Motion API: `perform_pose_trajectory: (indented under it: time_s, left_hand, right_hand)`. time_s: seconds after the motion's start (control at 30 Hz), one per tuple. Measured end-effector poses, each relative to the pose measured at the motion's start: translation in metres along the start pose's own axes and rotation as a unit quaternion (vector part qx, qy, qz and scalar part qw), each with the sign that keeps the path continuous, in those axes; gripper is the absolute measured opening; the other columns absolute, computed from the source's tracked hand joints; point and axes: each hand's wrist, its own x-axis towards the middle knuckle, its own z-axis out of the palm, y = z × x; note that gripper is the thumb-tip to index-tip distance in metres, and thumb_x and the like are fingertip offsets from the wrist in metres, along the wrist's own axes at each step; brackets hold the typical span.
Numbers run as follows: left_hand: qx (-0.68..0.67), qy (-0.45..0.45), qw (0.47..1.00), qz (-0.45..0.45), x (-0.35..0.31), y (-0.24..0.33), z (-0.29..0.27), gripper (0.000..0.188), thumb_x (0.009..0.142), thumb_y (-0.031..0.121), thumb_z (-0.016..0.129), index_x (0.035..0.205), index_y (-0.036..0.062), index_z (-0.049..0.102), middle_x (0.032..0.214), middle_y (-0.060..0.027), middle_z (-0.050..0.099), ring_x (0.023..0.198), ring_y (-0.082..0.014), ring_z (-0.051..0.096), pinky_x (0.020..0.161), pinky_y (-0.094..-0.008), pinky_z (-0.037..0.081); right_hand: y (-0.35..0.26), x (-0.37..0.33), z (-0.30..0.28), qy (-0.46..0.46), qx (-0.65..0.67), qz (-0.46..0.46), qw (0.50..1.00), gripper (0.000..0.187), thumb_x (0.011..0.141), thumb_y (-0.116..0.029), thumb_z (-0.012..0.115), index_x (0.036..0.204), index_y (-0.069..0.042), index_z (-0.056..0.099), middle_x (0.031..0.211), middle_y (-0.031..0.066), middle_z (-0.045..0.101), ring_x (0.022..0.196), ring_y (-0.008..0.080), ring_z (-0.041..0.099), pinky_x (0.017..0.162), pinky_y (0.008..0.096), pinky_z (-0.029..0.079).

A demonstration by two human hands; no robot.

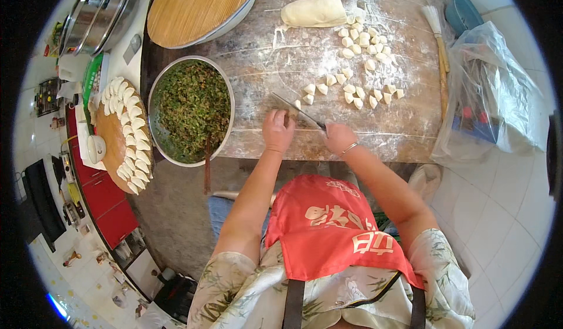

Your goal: The person prepares dough for dumplings by cutting a long rope of dough into small pieces using a knife, rolling the pieces in flour by hand, and then flattening each piece into a disk using a small rolling pin on a wooden table.

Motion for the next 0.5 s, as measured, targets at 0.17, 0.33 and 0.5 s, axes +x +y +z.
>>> perform_pose_trajectory:
  time_s: [0.17, 0.33, 0.5]
  left_hand:
    - [0.023, -0.012, 1.0, -0.016, 0.003, 0.005, -0.005, 0.024, 0.072, 0.014, 0.068, 0.094, 0.0043, 0.062, 0.092, -0.0141, 0.061, 0.084, -0.0341, 0.06, 0.075, -0.042, 0.05]
    - [0.023, -0.081, 0.989, -0.125, 0.008, 0.008, -0.001, 0.029, 0.073, 0.014, 0.068, 0.1, 0.0084, 0.06, 0.094, -0.0136, 0.059, 0.091, -0.0356, 0.059, 0.076, -0.0462, 0.049]
    - [0.045, -0.087, 0.983, -0.156, 0.04, 0.032, 0.009, 0.033, 0.077, 0.012, 0.064, 0.108, 0.0071, 0.057, 0.1, -0.0166, 0.059, 0.094, -0.036, 0.059, 0.078, -0.0465, 0.049]
  right_hand:
    - [-0.017, 0.019, 0.016, 0.038, -0.014, -0.024, 0.999, 0.02, 0.083, -0.017, 0.053, 0.09, -0.002, 0.064, 0.087, 0.0207, 0.067, 0.081, 0.0374, 0.067, 0.075, 0.047, 0.053]
    - [0.003, 0.015, 0.004, 0.108, 0.09, 0.006, 0.99, 0.026, 0.086, -0.027, 0.058, 0.089, -0.002, 0.065, 0.079, 0.0215, 0.066, 0.076, 0.0373, 0.066, 0.068, 0.0459, 0.052]
    - [0.068, -0.045, -0.048, 0.273, 0.205, 0.044, 0.939, 0.03, 0.087, -0.032, 0.063, 0.089, -0.002, 0.063, 0.074, 0.024, 0.062, 0.071, 0.0405, 0.062, 0.065, 0.0462, 0.048]
